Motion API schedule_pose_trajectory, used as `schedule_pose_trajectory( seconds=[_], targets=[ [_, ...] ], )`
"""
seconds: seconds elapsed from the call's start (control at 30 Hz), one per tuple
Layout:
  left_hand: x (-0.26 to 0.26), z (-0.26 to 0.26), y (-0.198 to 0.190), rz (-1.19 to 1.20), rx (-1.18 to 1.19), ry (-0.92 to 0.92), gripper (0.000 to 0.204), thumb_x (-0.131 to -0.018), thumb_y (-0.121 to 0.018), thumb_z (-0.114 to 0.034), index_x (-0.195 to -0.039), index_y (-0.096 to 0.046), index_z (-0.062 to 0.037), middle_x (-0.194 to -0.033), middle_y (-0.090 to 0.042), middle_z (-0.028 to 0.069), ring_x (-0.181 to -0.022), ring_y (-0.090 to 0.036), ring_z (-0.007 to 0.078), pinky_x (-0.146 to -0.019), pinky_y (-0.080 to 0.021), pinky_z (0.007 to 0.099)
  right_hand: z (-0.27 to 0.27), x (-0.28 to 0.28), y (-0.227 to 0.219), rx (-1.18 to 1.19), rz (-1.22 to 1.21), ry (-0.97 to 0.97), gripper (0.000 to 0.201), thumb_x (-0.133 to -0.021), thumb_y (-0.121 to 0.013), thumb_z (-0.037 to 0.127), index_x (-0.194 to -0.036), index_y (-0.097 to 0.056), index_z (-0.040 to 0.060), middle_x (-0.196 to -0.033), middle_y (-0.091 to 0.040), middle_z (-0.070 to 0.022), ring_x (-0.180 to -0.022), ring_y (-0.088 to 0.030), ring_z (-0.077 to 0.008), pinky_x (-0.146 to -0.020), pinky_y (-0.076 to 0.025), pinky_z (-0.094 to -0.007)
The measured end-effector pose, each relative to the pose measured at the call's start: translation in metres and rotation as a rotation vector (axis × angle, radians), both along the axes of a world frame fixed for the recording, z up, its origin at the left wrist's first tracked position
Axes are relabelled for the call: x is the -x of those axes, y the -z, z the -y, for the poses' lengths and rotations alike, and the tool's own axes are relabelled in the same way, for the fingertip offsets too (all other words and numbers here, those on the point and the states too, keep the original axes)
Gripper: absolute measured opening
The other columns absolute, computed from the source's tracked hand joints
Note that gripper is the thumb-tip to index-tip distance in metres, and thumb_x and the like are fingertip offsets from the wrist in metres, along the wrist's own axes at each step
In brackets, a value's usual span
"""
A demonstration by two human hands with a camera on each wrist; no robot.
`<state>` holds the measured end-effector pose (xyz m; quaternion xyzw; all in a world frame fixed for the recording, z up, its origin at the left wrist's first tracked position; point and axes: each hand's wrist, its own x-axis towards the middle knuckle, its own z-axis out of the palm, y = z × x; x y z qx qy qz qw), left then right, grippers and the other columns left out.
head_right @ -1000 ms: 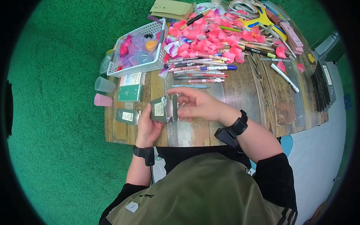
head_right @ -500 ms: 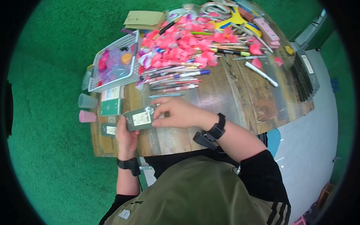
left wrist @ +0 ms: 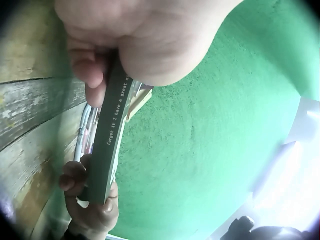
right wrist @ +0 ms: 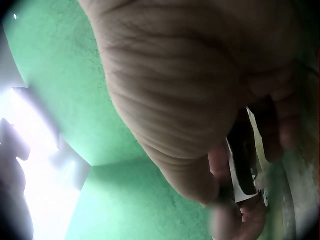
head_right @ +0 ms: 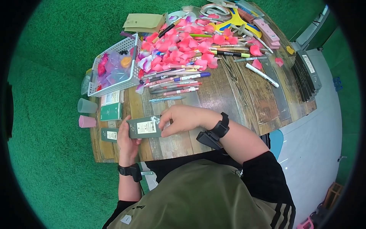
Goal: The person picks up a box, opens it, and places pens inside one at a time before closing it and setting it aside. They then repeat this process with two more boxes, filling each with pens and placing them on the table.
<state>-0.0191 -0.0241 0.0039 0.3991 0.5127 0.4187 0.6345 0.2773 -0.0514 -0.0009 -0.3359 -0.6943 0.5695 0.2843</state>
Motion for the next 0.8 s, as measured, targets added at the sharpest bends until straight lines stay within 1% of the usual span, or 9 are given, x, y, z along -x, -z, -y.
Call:
schedule_pose_trajectory(
  seconds=[0.03, 0.13, 0.23, 0.33, 0.43, 0.53, 0.63, 0.73, 0.8],
  targets=[
    [0.001, 0.0, -0.001, -0.009, -0.009, 0.012, 0.048, -0.115, -0.045, -0.033, -0.151, -0.049, -0.0007, -0.093, -0.072, 0.0099, -0.058, -0.062, 0.0153, -0.049, -0.048, 0.0274, -0.001, 0.0, 0.0, 0.0, 0.016, -0.004, 0.035, -0.092, -0.084, 0.03, -0.112, -0.078, 0.0026, -0.103, -0.067, -0.0062, -0.089, -0.064, -0.0172, -0.077, -0.05, -0.031],
    [0.004, 0.002, -0.004, -0.036, -0.014, 0.011, 0.048, -0.115, -0.045, -0.032, -0.151, -0.049, -0.0005, -0.091, -0.072, 0.0102, -0.057, -0.061, 0.0156, -0.047, -0.046, 0.027, -0.002, -0.004, -0.002, -0.021, -0.001, -0.036, 0.033, -0.091, -0.084, 0.027, -0.112, -0.078, 0.0021, -0.104, -0.067, -0.0064, -0.091, -0.065, -0.0171, -0.078, -0.05, -0.0307],
    [0.004, 0.001, -0.005, -0.029, 0.002, 0.004, 0.046, -0.115, -0.044, -0.03, -0.15, -0.05, 0.0, -0.09, -0.072, 0.0104, -0.056, -0.061, 0.016, -0.046, -0.045, 0.0268, 0.0, -0.004, -0.005, -0.006, -0.041, -0.006, 0.038, -0.09, -0.08, 0.033, -0.11, -0.079, 0.0012, -0.101, -0.071, -0.0108, -0.09, -0.068, -0.0246, -0.08, -0.053, -0.036],
    [0.004, 0.001, -0.004, -0.012, 0.019, -0.001, 0.045, -0.115, -0.044, -0.029, -0.149, -0.05, 0.0002, -0.09, -0.072, 0.0104, -0.055, -0.061, 0.0161, -0.046, -0.045, 0.0269, 0.0, -0.005, -0.002, -0.017, -0.054, 0.026, 0.035, -0.089, -0.079, 0.03, -0.11, -0.079, 0.0015, -0.1, -0.071, -0.0104, -0.088, -0.068, -0.0249, -0.079, -0.053, -0.0369],
    [0.005, 0.001, 0.001, -0.008, 0.029, -0.014, 0.045, -0.115, -0.044, -0.029, -0.149, -0.049, 0.0, -0.092, -0.072, 0.011, -0.057, -0.062, 0.0167, -0.046, -0.047, 0.0271, 0.0, -0.002, 0.001, -0.035, -0.033, 0.064, 0.031, -0.088, -0.077, 0.025, -0.109, -0.079, 0.002, -0.108, -0.072, -0.012, -0.093, -0.071, -0.0267, -0.082, -0.055, -0.0367],
    [0.0, 0.006, 0.002, 0.035, 0.024, -0.052, 0.046, -0.115, -0.044, -0.03, -0.15, -0.047, -0.0005, -0.095, -0.072, 0.0121, -0.06, -0.065, 0.0177, -0.047, -0.049, 0.0275, -0.001, 0.002, 0.011, -0.163, -0.007, 0.183, 0.028, -0.088, -0.074, 0.021, -0.108, -0.079, 0.0022, -0.118, -0.072, -0.014, -0.101, -0.072, -0.0296, -0.088, -0.056, -0.037],
    [-0.003, 0.011, 0.01, 0.06, 0.007, -0.093, 0.046, -0.115, -0.044, -0.03, -0.151, -0.045, -0.001, -0.1, -0.072, 0.0132, -0.064, -0.067, 0.019, -0.049, -0.051, 0.028, -0.004, 0.006, 0.017, -0.492, 0.029, 0.359, 0.022, -0.091, -0.072, 0.018, -0.106, -0.078, 0.0025, -0.126, -0.071, -0.0163, -0.108, -0.072, -0.0326, -0.092, -0.056, -0.0383],
    [0.0, 0.011, 0.014, 0.037, -0.049, -0.163, 0.046, -0.116, -0.043, -0.03, -0.151, -0.045, -0.0013, -0.103, -0.072, 0.0139, -0.065, -0.067, 0.0199, -0.05, -0.052, 0.028, -0.009, 0.002, 0.016, -0.569, 0.047, 0.392, 0.018, -0.095, -0.071, 0.018, -0.105, -0.077, 0.0043, -0.12, -0.073, -0.016, -0.107, -0.071, -0.0347, -0.093, -0.056, -0.04],
    [0.008, 0.009, 0.015, 0.037, -0.087, -0.21, 0.046, -0.116, -0.042, -0.031, -0.151, -0.045, -0.0014, -0.105, -0.072, 0.0142, -0.065, -0.067, 0.0199, -0.051, -0.052, 0.028, -0.014, -0.014, 0.009, -0.452, 0.043, 0.485, 0.017, -0.097, -0.07, 0.018, -0.105, -0.077, 0.0042, -0.112, -0.075, -0.0126, -0.104, -0.072, -0.0293, -0.092, -0.056, -0.0376]
  ],
)
